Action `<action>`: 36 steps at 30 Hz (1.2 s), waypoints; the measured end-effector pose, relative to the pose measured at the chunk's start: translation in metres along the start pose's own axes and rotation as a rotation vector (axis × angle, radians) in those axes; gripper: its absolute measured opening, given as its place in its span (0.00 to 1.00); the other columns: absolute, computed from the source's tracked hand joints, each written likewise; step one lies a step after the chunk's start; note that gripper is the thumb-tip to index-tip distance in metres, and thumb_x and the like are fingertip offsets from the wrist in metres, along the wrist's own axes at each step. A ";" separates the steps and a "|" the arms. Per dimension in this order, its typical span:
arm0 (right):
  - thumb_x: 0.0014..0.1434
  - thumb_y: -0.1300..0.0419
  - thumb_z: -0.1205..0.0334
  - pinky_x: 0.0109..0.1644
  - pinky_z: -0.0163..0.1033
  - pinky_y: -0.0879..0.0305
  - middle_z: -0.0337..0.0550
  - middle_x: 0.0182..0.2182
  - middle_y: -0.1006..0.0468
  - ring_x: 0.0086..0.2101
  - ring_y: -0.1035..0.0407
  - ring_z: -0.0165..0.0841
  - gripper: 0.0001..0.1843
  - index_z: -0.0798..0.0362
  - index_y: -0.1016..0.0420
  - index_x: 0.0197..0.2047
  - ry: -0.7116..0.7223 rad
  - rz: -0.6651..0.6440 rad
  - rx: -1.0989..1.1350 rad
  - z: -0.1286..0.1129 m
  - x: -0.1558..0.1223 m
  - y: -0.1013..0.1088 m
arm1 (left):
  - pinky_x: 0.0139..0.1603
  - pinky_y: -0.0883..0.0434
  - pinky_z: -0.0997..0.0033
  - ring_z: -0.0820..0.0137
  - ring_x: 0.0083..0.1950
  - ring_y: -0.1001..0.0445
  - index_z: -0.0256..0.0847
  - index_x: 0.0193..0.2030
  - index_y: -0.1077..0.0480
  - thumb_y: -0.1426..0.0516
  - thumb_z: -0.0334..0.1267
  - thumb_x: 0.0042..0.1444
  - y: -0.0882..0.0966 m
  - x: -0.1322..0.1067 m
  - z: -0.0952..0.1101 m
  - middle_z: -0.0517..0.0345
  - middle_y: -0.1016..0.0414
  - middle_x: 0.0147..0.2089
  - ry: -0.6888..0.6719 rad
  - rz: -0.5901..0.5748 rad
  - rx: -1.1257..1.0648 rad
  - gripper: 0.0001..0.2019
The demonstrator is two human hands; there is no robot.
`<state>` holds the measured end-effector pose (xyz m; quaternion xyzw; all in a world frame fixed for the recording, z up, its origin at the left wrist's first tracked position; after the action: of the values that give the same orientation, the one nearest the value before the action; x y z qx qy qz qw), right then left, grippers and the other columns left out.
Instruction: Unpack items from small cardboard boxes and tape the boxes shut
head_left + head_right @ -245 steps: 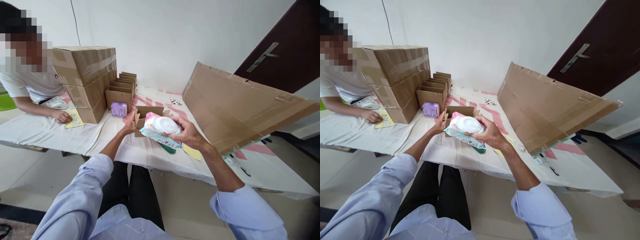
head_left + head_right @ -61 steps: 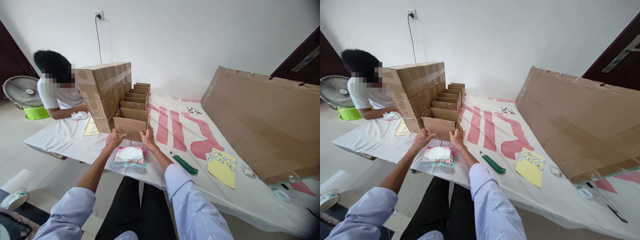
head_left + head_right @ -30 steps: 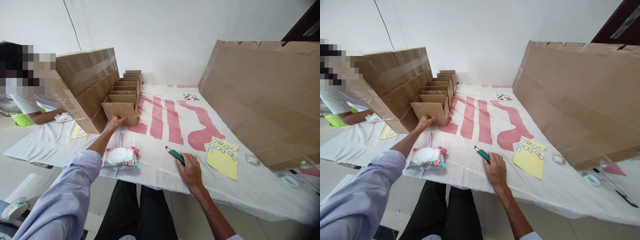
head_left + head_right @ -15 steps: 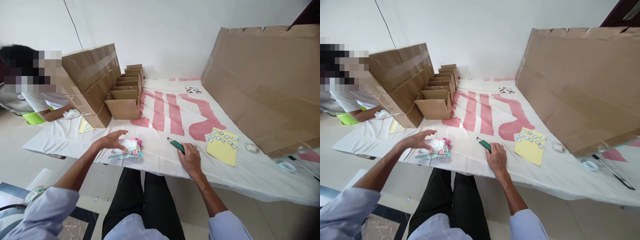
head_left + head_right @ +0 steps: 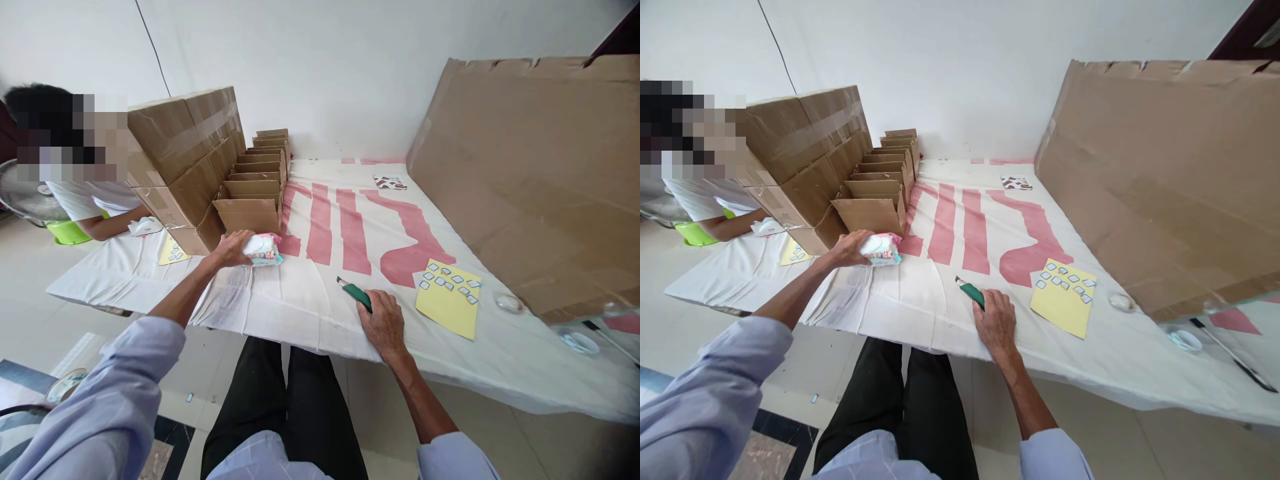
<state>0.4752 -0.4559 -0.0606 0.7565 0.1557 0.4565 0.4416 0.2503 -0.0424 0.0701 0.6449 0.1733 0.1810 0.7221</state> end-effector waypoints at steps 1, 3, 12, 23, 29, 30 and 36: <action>0.70 0.40 0.62 0.51 0.50 0.35 0.57 0.50 0.17 0.49 0.28 0.50 0.13 0.55 0.22 0.55 -0.001 0.004 -0.002 0.000 0.000 0.000 | 0.69 0.34 0.44 0.44 0.73 0.31 0.49 0.74 0.35 0.27 0.42 0.52 0.000 0.014 -0.005 0.45 0.26 0.71 0.010 0.004 0.003 0.43; 0.71 0.41 0.61 0.51 0.50 0.35 0.56 0.50 0.17 0.48 0.28 0.50 0.13 0.54 0.22 0.55 0.001 0.010 -0.007 0.000 0.000 0.001 | 0.71 0.35 0.43 0.44 0.73 0.31 0.49 0.75 0.35 0.27 0.41 0.52 -0.004 0.032 -0.011 0.44 0.28 0.72 0.026 0.013 0.009 0.44; 0.72 0.43 0.57 0.49 0.50 0.34 0.56 0.50 0.17 0.48 0.28 0.51 0.14 0.52 0.23 0.55 0.037 0.037 -0.010 0.004 0.001 -0.001 | 0.68 0.33 0.38 0.45 0.78 0.41 0.53 0.73 0.33 0.35 0.35 0.66 -0.027 0.021 0.009 0.43 0.38 0.78 0.117 0.190 0.046 0.29; 0.71 0.43 0.55 0.47 0.51 0.35 0.55 0.48 0.17 0.47 0.28 0.51 0.14 0.51 0.22 0.53 0.030 0.040 -0.007 0.007 0.002 -0.005 | 0.69 0.32 0.38 0.48 0.77 0.40 0.53 0.72 0.32 0.45 0.29 0.68 -0.031 0.036 0.022 0.44 0.37 0.78 0.199 0.220 0.008 0.28; 0.69 0.42 0.58 0.49 0.50 0.36 0.54 0.48 0.18 0.48 0.30 0.50 0.14 0.51 0.22 0.53 -0.027 -0.020 0.045 0.000 0.004 0.000 | 0.68 0.37 0.30 0.37 0.76 0.42 0.44 0.75 0.34 0.47 0.28 0.66 -0.027 0.023 0.036 0.30 0.40 0.78 0.254 0.281 -0.021 0.31; 0.69 0.43 0.58 0.49 0.50 0.36 0.54 0.48 0.18 0.48 0.31 0.50 0.14 0.51 0.21 0.53 -0.040 -0.032 0.044 -0.002 0.004 0.001 | 0.68 0.38 0.30 0.36 0.75 0.41 0.42 0.75 0.34 0.47 0.29 0.65 -0.028 0.020 0.040 0.28 0.39 0.77 0.254 0.289 -0.028 0.31; 0.68 0.40 0.63 0.54 0.49 0.37 0.56 0.50 0.19 0.51 0.32 0.49 0.13 0.53 0.21 0.53 -0.117 -0.167 0.051 -0.019 0.005 0.016 | 0.65 0.35 0.38 0.38 0.70 0.35 0.41 0.66 0.27 0.51 0.30 0.67 -0.048 -0.003 0.056 0.31 0.28 0.65 0.239 0.297 0.031 0.24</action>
<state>0.4595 -0.4520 -0.0418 0.7774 0.2036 0.3691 0.4668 0.2766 -0.0980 0.0281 0.6483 0.1634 0.3581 0.6517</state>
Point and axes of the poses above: each hand's wrist, its own x-axis towards the middle knuckle, its own y-axis out of the back of the hand, z = x × y, the point moved 1 cm from there along x, towards the middle knuckle
